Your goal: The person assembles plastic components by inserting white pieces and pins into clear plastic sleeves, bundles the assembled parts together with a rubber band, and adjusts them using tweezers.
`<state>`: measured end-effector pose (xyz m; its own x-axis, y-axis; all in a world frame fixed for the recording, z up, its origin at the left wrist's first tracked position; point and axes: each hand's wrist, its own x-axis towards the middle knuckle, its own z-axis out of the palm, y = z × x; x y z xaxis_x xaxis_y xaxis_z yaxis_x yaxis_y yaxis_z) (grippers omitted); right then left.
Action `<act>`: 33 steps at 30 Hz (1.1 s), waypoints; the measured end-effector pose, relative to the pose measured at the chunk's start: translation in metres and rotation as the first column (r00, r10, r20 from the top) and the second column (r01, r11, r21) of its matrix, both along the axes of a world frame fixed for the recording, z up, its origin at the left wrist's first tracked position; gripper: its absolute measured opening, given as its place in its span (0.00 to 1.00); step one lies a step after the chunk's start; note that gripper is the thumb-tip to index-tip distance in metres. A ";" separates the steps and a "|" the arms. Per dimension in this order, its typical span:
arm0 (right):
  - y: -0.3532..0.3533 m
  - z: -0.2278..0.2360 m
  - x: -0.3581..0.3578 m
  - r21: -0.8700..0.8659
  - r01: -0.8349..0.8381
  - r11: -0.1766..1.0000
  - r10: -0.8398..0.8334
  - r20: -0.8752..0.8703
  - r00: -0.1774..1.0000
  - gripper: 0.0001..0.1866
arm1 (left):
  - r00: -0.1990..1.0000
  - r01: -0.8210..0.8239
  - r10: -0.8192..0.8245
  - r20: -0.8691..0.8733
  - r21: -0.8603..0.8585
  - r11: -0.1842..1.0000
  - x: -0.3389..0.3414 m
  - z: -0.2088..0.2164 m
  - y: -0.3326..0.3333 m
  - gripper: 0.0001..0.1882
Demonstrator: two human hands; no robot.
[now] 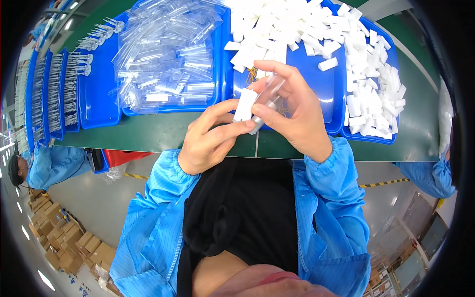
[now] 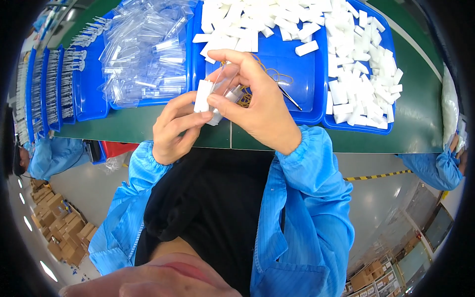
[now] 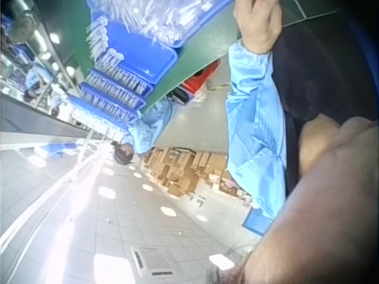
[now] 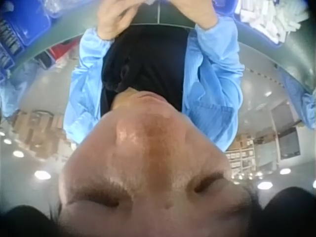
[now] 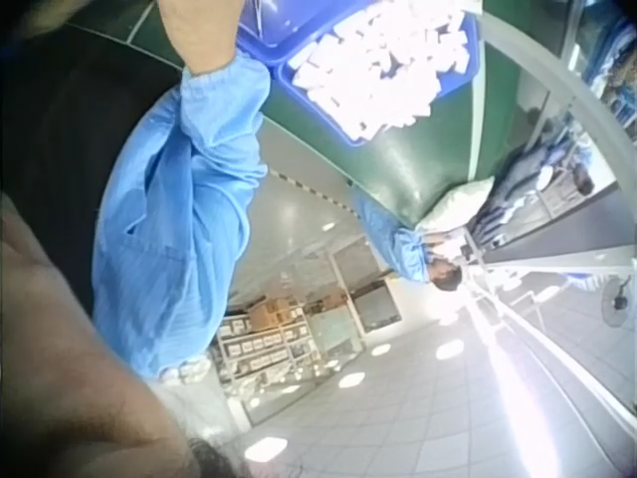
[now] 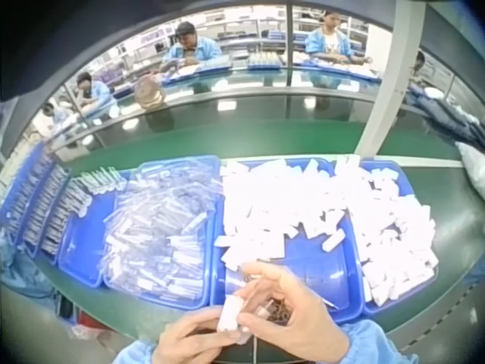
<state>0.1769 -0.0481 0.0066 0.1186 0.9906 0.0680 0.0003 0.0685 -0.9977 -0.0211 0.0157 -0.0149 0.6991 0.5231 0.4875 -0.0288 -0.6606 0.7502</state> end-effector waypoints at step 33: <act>0.007 -0.008 -0.005 -0.097 0.323 0.942 -0.325 -0.004 0.946 0.14 | 0.998 -0.059 0.060 -0.010 0.083 0.995 -0.003 -0.007 -0.009 0.28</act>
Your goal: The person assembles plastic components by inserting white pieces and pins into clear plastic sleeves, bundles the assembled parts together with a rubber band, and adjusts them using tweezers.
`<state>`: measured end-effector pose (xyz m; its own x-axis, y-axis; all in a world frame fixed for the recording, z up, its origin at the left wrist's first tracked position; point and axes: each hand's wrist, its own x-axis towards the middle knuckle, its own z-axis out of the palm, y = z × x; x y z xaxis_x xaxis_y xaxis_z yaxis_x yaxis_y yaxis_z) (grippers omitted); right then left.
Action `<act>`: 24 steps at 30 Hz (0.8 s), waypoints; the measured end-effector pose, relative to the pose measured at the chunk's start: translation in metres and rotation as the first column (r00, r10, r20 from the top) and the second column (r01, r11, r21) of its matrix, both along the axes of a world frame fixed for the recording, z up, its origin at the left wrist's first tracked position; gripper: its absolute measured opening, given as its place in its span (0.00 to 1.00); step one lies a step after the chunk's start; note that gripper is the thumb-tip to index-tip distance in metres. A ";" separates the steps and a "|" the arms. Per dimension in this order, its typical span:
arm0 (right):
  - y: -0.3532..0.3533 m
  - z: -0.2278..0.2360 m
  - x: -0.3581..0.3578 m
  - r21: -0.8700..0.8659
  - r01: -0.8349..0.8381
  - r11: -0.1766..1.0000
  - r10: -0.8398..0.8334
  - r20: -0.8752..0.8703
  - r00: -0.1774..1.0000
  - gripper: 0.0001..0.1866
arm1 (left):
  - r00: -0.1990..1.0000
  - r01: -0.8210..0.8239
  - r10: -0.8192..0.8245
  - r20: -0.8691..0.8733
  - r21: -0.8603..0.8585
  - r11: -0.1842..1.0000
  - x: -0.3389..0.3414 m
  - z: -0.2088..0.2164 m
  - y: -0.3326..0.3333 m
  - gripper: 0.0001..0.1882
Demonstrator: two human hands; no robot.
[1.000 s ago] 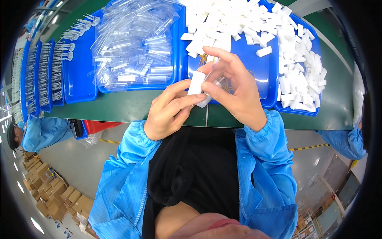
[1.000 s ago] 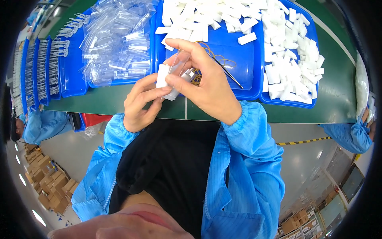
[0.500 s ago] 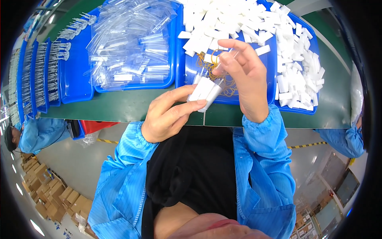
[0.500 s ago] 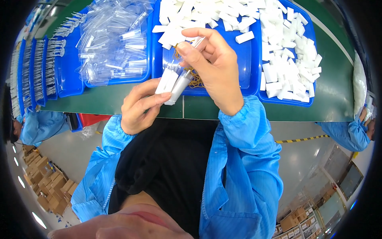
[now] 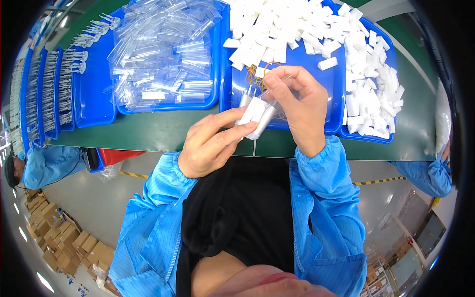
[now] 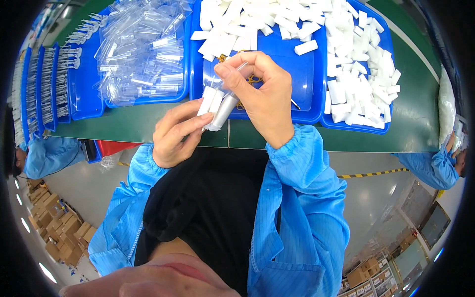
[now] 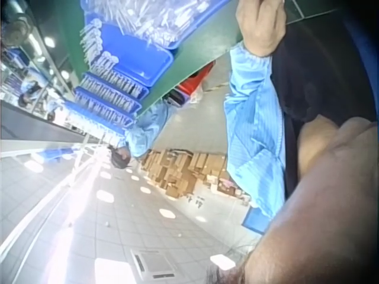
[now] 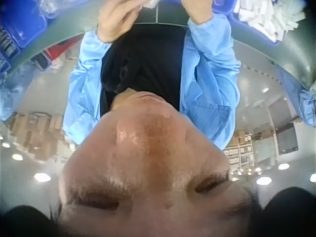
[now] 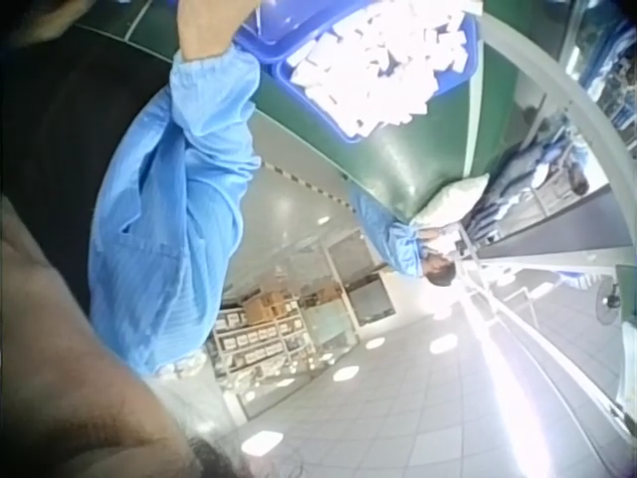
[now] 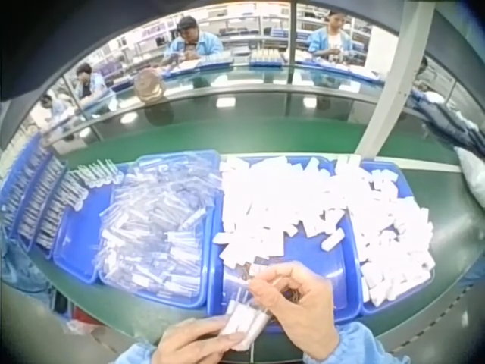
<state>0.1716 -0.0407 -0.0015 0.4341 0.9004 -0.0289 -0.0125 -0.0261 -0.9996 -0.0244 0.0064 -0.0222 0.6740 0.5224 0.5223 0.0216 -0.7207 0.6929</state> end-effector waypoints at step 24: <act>-0.012 -0.009 0.001 -0.057 -0.173 0.983 0.169 -0.071 0.983 0.10 | 0.983 0.169 -0.177 -0.051 -0.124 0.978 -0.011 0.000 0.010 0.26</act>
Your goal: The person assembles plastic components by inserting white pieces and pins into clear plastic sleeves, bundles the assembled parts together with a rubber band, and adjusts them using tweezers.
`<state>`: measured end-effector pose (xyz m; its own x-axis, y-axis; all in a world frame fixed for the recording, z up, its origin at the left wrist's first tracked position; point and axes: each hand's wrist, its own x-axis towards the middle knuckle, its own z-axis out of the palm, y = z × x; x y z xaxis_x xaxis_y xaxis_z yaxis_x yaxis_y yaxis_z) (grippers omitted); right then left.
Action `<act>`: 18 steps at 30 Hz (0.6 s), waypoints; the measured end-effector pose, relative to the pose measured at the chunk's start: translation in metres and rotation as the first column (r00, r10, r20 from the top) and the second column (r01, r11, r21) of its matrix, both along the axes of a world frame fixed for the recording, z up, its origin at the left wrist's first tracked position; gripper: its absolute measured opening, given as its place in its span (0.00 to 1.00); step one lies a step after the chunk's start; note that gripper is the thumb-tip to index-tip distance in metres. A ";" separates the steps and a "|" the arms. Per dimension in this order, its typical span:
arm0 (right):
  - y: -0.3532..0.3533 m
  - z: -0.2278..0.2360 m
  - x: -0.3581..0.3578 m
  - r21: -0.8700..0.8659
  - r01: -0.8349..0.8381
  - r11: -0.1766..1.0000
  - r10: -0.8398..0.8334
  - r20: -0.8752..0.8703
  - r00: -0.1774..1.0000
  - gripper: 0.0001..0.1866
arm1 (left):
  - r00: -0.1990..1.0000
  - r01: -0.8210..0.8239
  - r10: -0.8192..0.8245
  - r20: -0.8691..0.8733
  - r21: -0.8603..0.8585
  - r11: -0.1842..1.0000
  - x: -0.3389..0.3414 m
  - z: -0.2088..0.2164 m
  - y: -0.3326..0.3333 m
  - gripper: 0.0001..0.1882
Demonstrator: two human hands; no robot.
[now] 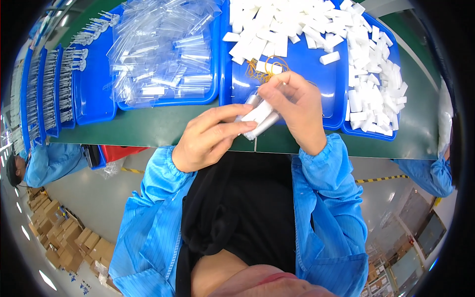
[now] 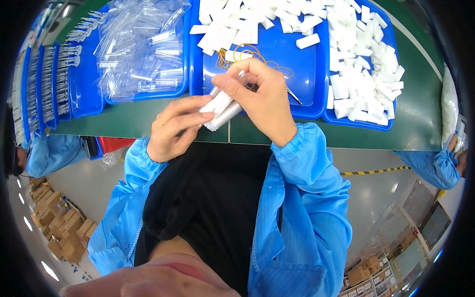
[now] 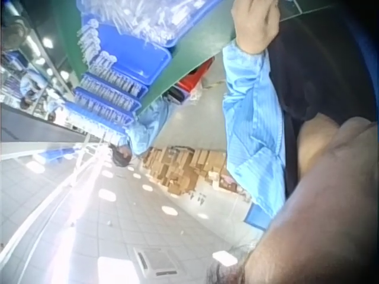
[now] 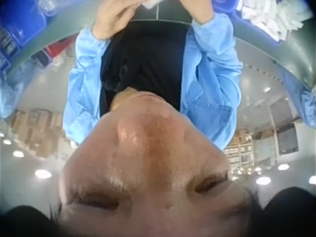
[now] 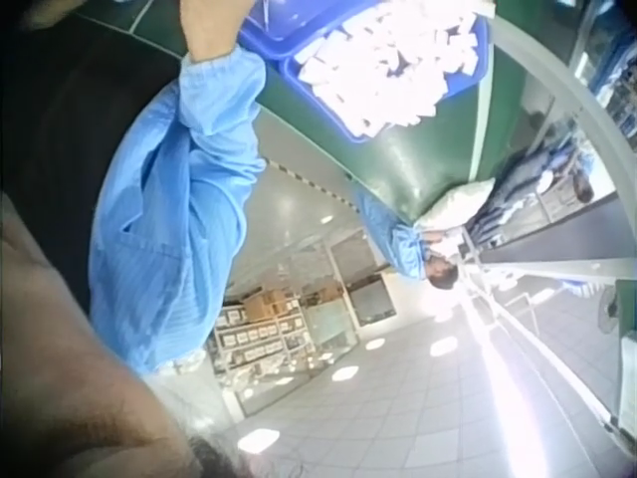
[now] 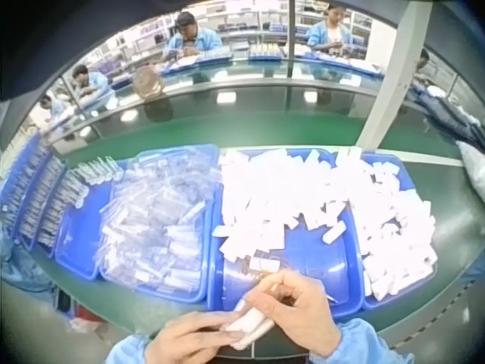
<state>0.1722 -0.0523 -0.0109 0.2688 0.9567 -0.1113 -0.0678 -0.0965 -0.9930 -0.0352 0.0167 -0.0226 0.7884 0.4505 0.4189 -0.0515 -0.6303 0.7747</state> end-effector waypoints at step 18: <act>-0.004 0.003 -0.007 0.062 -0.011 0.998 0.001 0.167 0.986 0.12 | 0.995 -0.083 0.084 0.049 -0.019 0.996 0.003 0.003 -0.001 0.18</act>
